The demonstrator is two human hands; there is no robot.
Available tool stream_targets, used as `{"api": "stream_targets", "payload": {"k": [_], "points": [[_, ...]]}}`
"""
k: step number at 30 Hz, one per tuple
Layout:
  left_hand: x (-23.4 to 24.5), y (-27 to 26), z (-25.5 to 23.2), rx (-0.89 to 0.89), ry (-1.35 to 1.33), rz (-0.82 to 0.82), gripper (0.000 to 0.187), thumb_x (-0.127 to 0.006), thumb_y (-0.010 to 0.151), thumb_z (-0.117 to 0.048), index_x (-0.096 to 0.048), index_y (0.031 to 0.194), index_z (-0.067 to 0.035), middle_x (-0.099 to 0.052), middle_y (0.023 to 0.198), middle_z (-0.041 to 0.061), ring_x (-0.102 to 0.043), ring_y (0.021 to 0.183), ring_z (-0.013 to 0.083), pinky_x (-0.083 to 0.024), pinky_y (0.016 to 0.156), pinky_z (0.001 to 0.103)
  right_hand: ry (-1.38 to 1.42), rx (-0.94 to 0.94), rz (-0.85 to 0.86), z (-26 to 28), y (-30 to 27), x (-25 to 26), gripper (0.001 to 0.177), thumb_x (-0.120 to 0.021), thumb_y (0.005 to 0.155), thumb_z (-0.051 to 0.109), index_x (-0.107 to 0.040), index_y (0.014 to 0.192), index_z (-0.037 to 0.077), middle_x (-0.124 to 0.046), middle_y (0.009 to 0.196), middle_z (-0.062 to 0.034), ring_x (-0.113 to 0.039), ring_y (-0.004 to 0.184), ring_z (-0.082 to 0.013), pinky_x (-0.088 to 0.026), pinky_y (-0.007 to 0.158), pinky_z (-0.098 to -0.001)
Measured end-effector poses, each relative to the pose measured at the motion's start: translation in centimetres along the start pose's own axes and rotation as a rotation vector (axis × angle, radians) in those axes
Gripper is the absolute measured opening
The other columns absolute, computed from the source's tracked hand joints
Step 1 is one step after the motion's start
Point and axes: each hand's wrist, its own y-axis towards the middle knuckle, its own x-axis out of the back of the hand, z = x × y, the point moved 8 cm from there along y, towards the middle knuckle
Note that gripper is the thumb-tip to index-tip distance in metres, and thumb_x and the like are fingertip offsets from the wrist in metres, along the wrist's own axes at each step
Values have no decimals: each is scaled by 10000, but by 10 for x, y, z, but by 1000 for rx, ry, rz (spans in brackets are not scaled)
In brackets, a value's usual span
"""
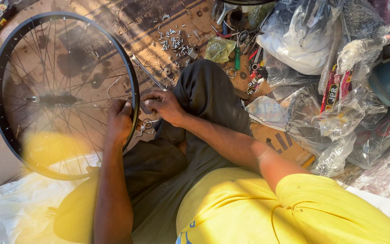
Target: The person sits cross-legged on the floor and laces a bicycle wheel by hand. They insert spokes into the rim and hub, then secure them with nipples. The person works methodically around the wheel, occasionally picking up new spokes from a pile on the floor.
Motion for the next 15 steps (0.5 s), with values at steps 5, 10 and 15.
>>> {"api": "stream_targets", "payload": {"k": [5,10,15], "points": [[4,-8,1,-70,-60,22,239,-502,1076,-211,-580,1030,10,-642,833,107,-674,584,191,-581,493,331,43,-100,61,-9,-4,-8,223,-692,962,97,-704,1135,-44,-642,866,-29,-611,696,-84,-541,600,-260],[8,-16,-6,-115,37,-14,253,-519,1030,-176,-590,915,38,-640,714,115,-694,553,207,-556,446,349,30,4,85,-2,-5,-14,188,-723,963,61,-707,1103,-63,-667,880,-56,-634,719,-102,-554,630,-276],[32,-14,12,-439,285,-130,235,-592,1016,-194,-697,941,2,-637,721,84,-652,598,190,-509,543,358,-172,48,28,-7,0,-20,157,-706,887,-45,-731,1040,-20,-737,901,-58,-689,763,-98,-562,672,-239]]}}
